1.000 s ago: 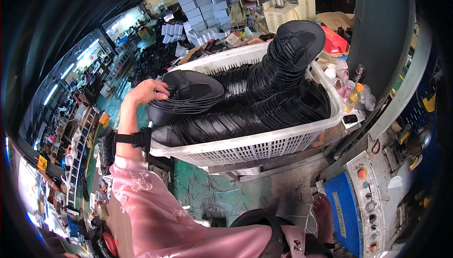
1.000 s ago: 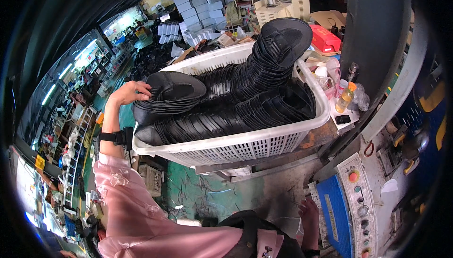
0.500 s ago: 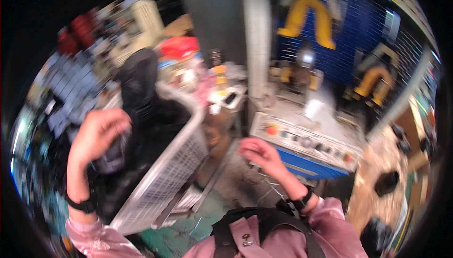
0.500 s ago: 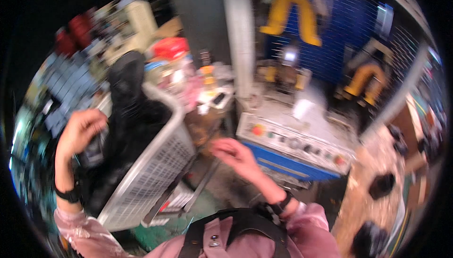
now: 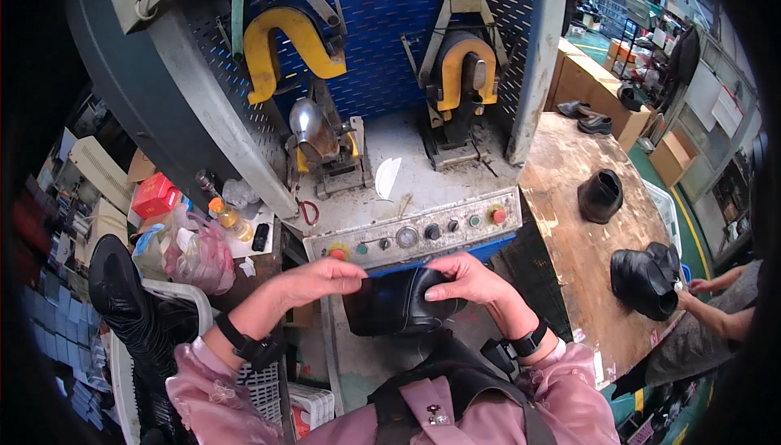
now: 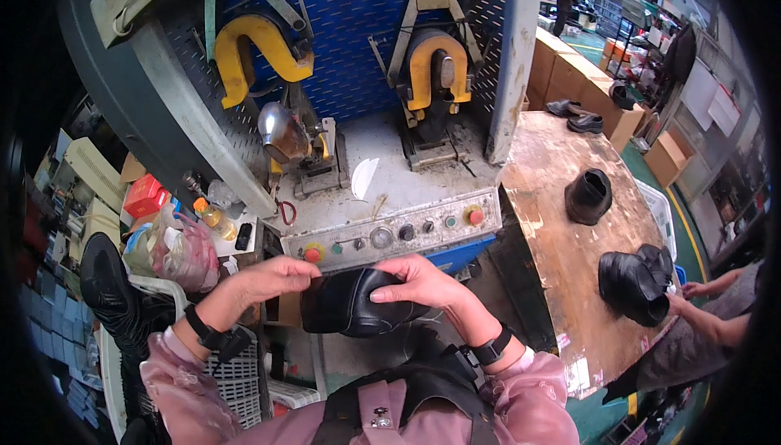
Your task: Processing and assembling shoe components using industrial machinery in a factory environment.
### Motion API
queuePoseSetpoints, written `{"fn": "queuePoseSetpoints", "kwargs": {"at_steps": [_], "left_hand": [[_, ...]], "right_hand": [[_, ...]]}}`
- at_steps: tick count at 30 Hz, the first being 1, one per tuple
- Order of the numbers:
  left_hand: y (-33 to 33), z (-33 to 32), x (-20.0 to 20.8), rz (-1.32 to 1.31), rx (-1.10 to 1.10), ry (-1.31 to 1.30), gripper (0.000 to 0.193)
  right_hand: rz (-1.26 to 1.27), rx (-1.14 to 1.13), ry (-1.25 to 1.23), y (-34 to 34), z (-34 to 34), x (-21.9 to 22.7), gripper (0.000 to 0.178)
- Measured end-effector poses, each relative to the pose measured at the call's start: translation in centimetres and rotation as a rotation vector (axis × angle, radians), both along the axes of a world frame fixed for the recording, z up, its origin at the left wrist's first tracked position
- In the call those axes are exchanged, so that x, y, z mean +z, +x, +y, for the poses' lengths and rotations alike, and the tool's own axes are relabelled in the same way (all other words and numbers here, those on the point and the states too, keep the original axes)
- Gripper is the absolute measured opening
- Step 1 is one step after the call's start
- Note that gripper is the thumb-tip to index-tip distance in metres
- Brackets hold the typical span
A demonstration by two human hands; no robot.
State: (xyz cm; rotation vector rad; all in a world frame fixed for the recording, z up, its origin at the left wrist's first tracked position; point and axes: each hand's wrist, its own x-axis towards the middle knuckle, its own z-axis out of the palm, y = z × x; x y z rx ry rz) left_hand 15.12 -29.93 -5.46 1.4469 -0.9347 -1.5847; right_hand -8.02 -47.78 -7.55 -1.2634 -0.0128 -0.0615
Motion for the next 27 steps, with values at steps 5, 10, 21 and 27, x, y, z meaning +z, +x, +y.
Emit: {"fn": "queuePoseSetpoints", "kwargs": {"at_steps": [5,10,21,27], "left_hand": [[4.1,-1.2,0.1,0.05,0.23,-0.305,0.031],[8.5,-6.1,7.6,-0.397,0.644,-0.672,0.032],[17.5,-12.1,7.4,-0.267,0.894,-0.62,0.046],[16.1,-14.3,11.6,-0.613,0.529,-0.436,0.054]], "right_hand": [[0.002,0.042,0.119,5.7,-3.1,-2.8,0.027],[-0.256,-0.084,0.317,17.1,-7.2,2.2,0.036],[0.052,-0.081,0.637,30.6,-11.7,3.0,0.018],[0.083,-0.028,0.565,29.2,-12.3,3.0,0.024]]}}
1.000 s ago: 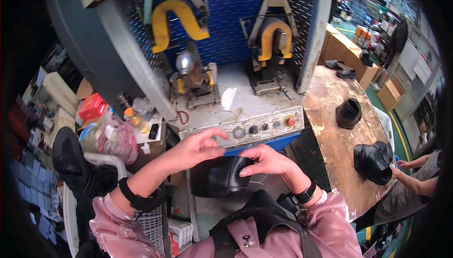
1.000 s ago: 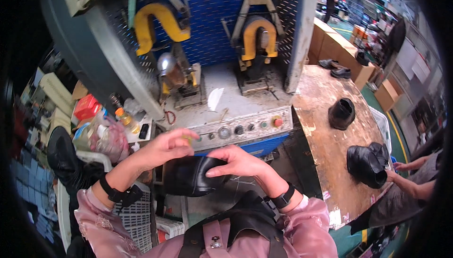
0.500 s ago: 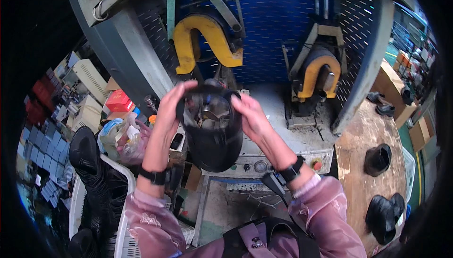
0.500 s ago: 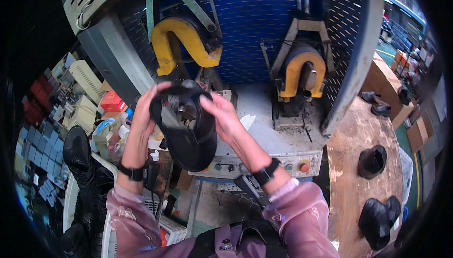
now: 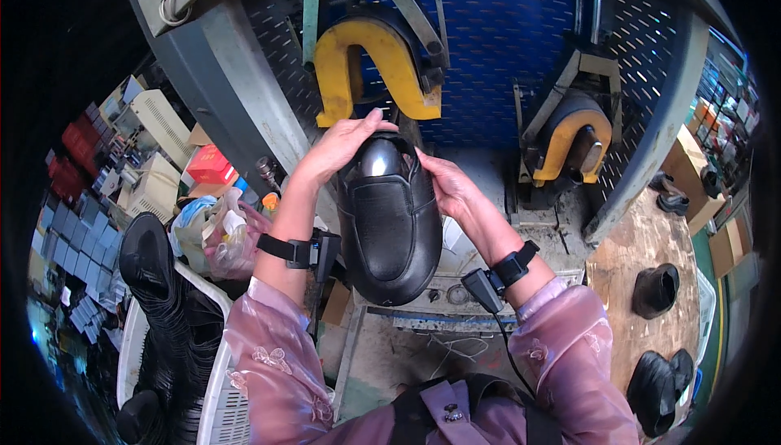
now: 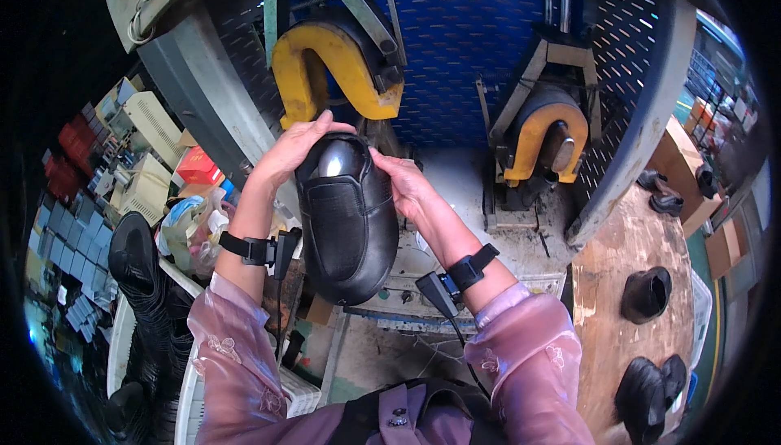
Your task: Processing and assembling shoe components using industrial machinery in a factory environment.
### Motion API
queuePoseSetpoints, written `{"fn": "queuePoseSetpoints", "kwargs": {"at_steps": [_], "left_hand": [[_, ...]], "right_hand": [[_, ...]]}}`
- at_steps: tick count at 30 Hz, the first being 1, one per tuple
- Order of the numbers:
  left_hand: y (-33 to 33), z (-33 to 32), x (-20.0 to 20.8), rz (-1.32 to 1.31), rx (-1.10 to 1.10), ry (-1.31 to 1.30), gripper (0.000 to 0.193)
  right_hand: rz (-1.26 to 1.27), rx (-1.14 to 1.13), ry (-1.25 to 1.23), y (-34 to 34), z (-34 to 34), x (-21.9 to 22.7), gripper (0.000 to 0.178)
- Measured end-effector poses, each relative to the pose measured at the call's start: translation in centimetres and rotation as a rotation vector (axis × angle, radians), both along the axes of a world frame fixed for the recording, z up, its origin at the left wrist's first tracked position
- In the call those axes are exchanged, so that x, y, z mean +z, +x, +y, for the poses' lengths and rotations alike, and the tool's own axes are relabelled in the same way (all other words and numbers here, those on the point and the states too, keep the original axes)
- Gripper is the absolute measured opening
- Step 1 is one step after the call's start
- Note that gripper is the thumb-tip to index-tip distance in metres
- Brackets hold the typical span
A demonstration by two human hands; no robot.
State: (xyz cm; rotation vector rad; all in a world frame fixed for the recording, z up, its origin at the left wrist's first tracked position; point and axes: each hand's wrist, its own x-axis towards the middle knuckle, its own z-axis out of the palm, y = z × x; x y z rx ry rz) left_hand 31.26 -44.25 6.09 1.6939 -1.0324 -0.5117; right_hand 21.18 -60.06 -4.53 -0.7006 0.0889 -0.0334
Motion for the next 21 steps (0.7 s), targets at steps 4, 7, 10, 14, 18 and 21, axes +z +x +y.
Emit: {"fn": "queuePoseSetpoints", "kwargs": {"at_steps": [4,7,10,14,18,21], "left_hand": [[-0.1,0.7,-2.1,-0.251,0.006,-0.007,0.058],[-0.9,1.3,-2.7,-0.477,0.01,-0.129,0.061],[-1.3,1.4,-3.9,-0.62,-0.07,-0.276,0.054],[-1.4,2.1,-5.2,-0.654,-0.078,-0.368,0.054],[-2.1,1.7,-6.1,-0.697,-0.121,-0.474,0.057],[-2.3,2.9,-7.1,-0.717,-0.084,-0.524,0.056]], "right_hand": [[0.046,-0.094,0.062,-6.5,3.4,-2.2,0.036],[0.171,-0.116,0.11,-10.9,7.5,-5.6,0.04],[0.224,-0.354,0.252,-10.7,9.7,-10.3,0.043],[0.252,-0.717,0.189,-5.8,11.1,-12.3,0.048],[0.364,-1.062,-0.044,-1.4,9.0,-17.0,0.05],[0.542,-1.174,-0.437,1.4,8.5,-18.0,0.057]]}}
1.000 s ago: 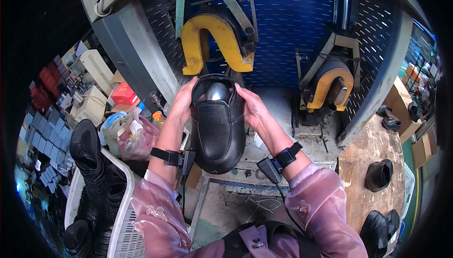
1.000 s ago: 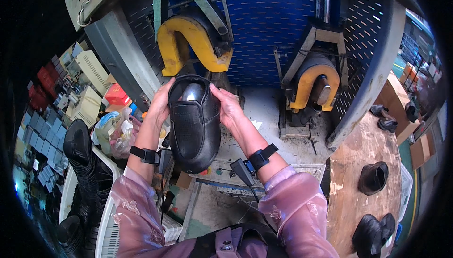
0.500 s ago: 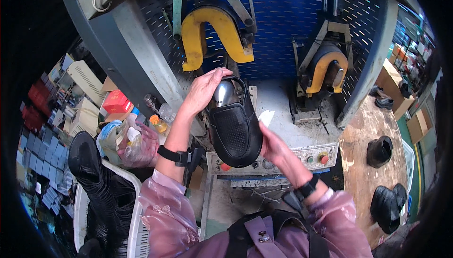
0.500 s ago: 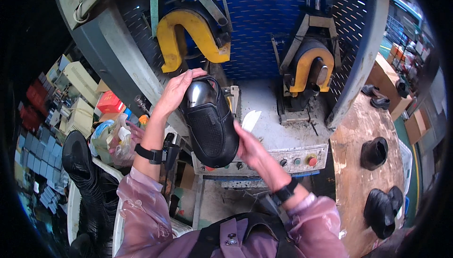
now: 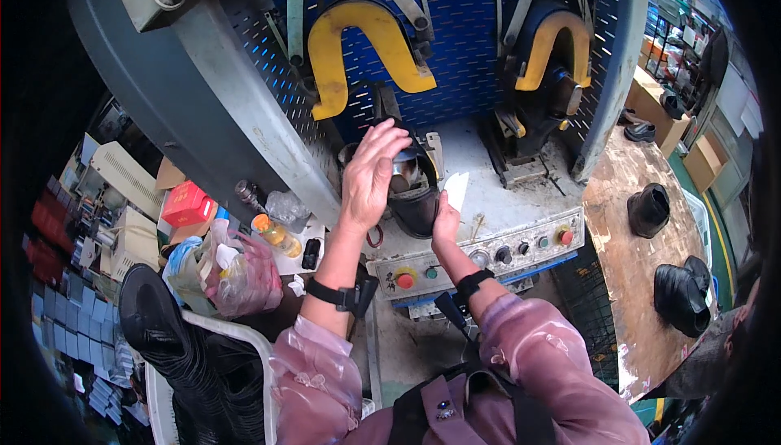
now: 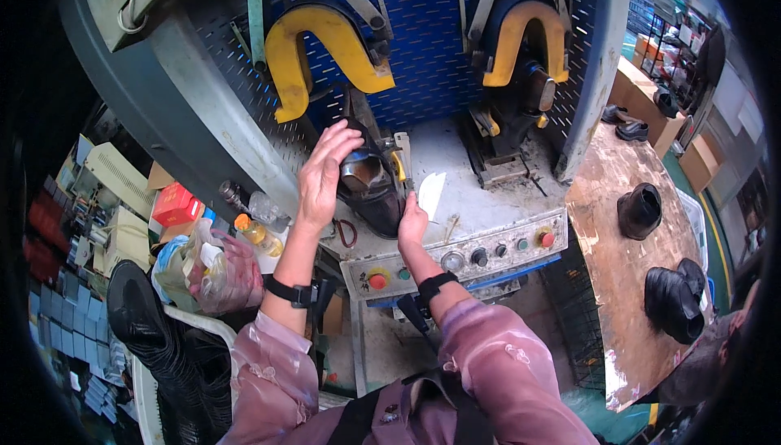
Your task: Processing and assembling shoe components using industrial machinery in a factory environment.
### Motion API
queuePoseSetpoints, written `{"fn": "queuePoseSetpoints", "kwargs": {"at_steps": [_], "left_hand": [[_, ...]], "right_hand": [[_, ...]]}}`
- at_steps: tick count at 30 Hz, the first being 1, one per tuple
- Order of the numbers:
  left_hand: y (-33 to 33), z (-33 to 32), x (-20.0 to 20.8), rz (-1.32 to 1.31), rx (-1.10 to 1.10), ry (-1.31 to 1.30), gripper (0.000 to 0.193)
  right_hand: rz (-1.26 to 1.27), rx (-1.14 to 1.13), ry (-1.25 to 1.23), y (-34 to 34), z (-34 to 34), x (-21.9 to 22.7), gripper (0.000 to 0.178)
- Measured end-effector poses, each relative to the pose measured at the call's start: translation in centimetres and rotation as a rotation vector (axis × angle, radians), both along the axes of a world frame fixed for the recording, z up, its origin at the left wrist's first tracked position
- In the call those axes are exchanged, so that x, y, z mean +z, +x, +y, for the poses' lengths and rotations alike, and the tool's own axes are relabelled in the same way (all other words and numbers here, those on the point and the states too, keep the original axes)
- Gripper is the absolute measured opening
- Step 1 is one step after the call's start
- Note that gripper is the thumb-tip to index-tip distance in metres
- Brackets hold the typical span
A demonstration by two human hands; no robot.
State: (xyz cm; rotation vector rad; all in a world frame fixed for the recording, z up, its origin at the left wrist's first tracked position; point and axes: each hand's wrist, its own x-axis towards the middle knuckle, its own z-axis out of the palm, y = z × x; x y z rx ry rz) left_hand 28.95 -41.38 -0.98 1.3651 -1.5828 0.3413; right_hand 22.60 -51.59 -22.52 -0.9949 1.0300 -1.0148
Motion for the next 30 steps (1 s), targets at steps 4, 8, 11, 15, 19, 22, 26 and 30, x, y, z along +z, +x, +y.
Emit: {"fn": "queuePoseSetpoints", "kwargs": {"at_steps": [4,8,11,15,19,22,26,30], "left_hand": [[-0.2,0.6,-0.5,0.02,-0.03,-0.057,0.056],[-0.6,0.9,-1.6,0.126,-0.082,-0.096,0.058],[-1.8,3.1,-5.3,0.417,0.056,-0.24,0.059],[-2.5,5.2,-12.8,0.856,0.243,-0.222,0.057],[-3.8,5.7,-15.7,1.034,0.211,-0.024,0.056],[-3.9,6.0,-17.0,1.081,0.174,-0.043,0.054],[-4.1,6.1,-17.6,1.116,0.184,0.024,0.055],[-4.6,6.6,-18.3,1.199,0.165,0.067,0.053]], "right_hand": [[0.23,0.074,-0.246,3.2,-2.4,-1.8,0.057],[0.401,0.022,-0.477,5.3,-4.3,-2.6,0.061],[0.261,0.017,-0.486,6.0,-4.2,-1.8,0.054],[0.205,-0.011,-0.65,6.8,-5.0,-3.6,0.05],[0.072,0.045,-0.761,7.1,-5.9,-5.9,0.052],[-0.056,0.13,-0.619,8.0,-5.7,-6.2,0.05],[-0.224,0.206,-0.422,8.7,-7.0,-6.9,0.049],[-0.414,0.25,-0.242,10.1,-8.4,-8.1,0.048]]}}
